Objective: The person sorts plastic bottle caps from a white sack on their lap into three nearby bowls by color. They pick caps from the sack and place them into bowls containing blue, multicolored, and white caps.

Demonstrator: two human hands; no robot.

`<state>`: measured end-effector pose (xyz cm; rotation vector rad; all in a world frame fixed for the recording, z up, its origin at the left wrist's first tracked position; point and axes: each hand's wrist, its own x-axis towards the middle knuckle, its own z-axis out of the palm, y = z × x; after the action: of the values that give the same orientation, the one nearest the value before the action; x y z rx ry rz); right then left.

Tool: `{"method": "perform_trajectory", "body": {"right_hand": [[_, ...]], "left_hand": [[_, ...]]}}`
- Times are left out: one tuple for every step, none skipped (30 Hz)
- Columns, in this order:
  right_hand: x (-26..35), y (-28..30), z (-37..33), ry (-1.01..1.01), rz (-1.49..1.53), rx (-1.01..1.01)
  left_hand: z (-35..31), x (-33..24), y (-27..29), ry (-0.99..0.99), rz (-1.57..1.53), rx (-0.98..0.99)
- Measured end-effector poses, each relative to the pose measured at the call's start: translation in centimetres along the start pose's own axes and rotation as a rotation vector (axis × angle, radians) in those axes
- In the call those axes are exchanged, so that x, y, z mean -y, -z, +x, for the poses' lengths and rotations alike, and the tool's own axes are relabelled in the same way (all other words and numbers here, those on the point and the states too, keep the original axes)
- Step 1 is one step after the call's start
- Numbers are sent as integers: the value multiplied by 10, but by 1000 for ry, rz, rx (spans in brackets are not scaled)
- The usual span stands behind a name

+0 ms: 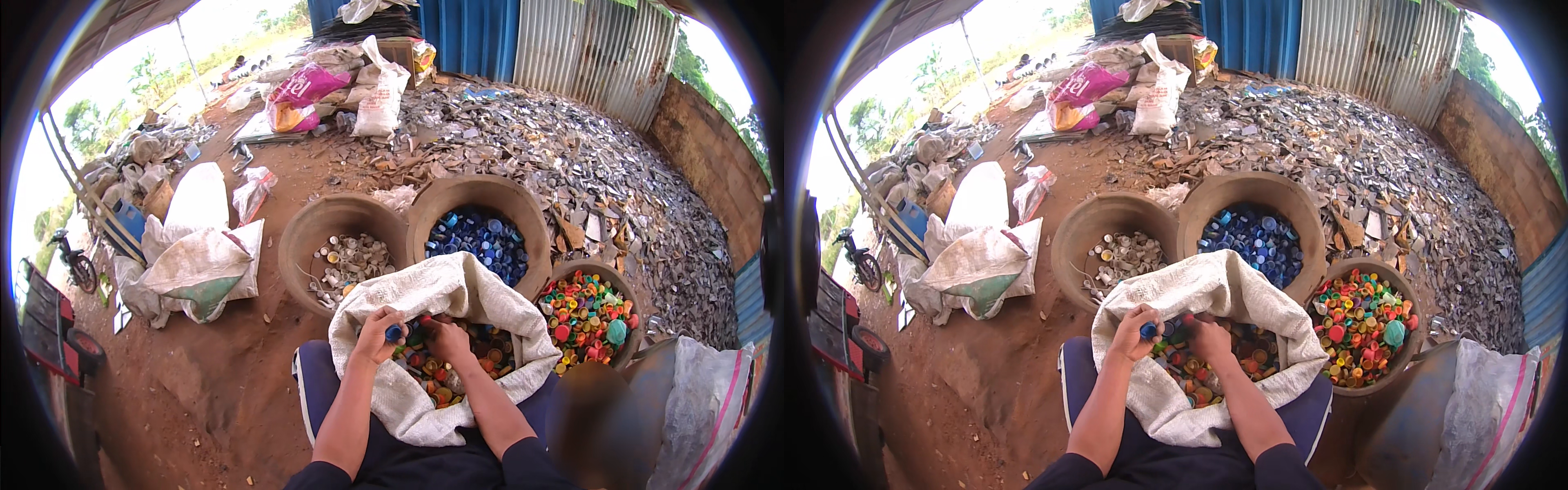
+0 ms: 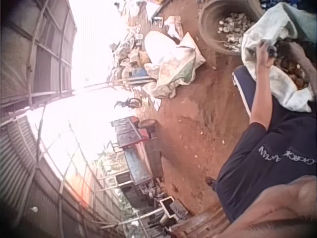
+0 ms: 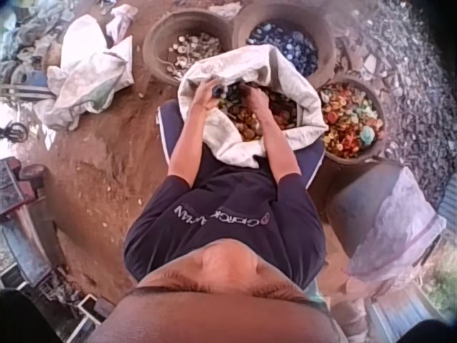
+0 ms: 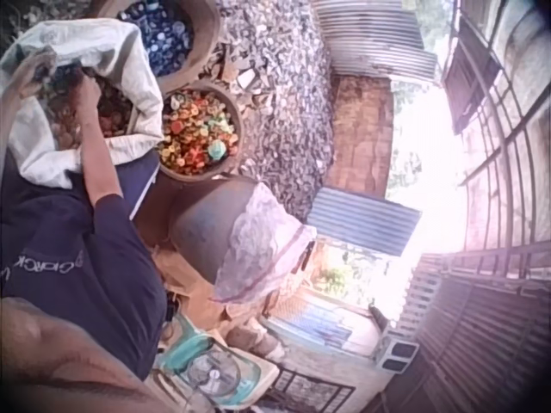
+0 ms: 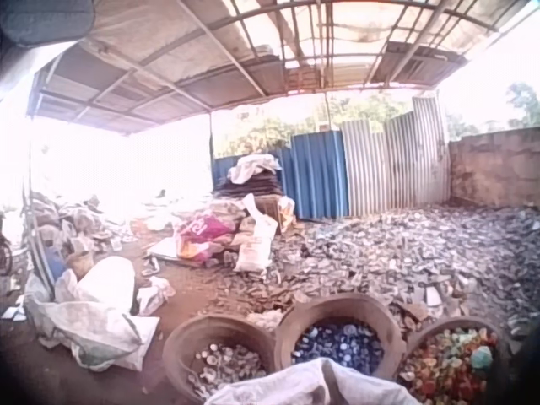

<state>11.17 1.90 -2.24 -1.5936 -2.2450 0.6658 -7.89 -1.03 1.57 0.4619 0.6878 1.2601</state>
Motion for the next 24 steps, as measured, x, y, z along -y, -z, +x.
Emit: {"method": "perform_trajectory", "body": {"right_hand": [[3, -5, 0, 49, -125, -65], [6, -7, 2, 4, -158, 4], [8, -7, 4, 9, -194, 34], [10, -7, 6, 13, -230, 65], [12, -8, 7, 18, -265, 96], [10, -13, 11, 15, -306, 112], [7, -13, 9, 11, -281, 102], [7, -11, 8, 15, -257, 89], [7, -9, 7, 18, -232, 76], [7, -6, 3, 8, -142, 24], [5, -2, -5, -5, -55, -24], [3, 2, -10, -19, 32, -73], [0, 9, -8, -119, 272, 47], [-5, 21, -5, -226, 508, 163], [-11, 28, -5, -333, 745, 277], [-18, 27, -11, -312, 1107, 241], [-23, 32, -14, -294, 1299, 303], [-27, 38, -18, -272, 1491, 367], [-30, 43, -20, -246, 1681, 435], [-29, 47, -21, -201, 1800, 486], [-29, 48, -22, -250, 1824, 478], [-28, 47, -23, -299, 1847, 471], [-26, 49, -24, -352, 1872, 464], [-19, 51, -23, -408, 1761, 400]], "left_hand": [[-2, 0, -4, 41, 330, -58], [-6, -2, -13, 81, 657, -116], [-7, -1, -18, 120, 985, -172], [-6, 4, -16, 14, 1359, -163], [-8, 9, -19, -27, 1511, -163], [-10, 15, -24, 14, 1627, -216], [-11, 21, -30, 56, 1742, -269], [-10, 27, -31, 32, 1804, -281], [-7, 34, -28, 8, 1865, -293], [-5, 38, -26, -17, 1927, -303], [-2, 40, -26, -13, 1961, -288], [0, 41, -27, -10, 1995, -272], [3, 42, -27, -6, 2029, -256], [8, 44, -26, 10, 2059, -255], [12, 45, -25, 26, 2089, -255], [10, 47, -23, 57, 2120, -228], [11, 46, -26, 66, 2140, -220], [11, 47, -27, 74, 2160, -213], [11, 48, -29, 84, 2179, -208], [12, 51, -27, 73, 2184, -205], [14, 53, -25, 69, 2181, -203], [16, 54, -24, 66, 2178, -202], [16, 56, -23, 68, 2175, -200], [16, 56, -21, 46, 2154, -194]]}}
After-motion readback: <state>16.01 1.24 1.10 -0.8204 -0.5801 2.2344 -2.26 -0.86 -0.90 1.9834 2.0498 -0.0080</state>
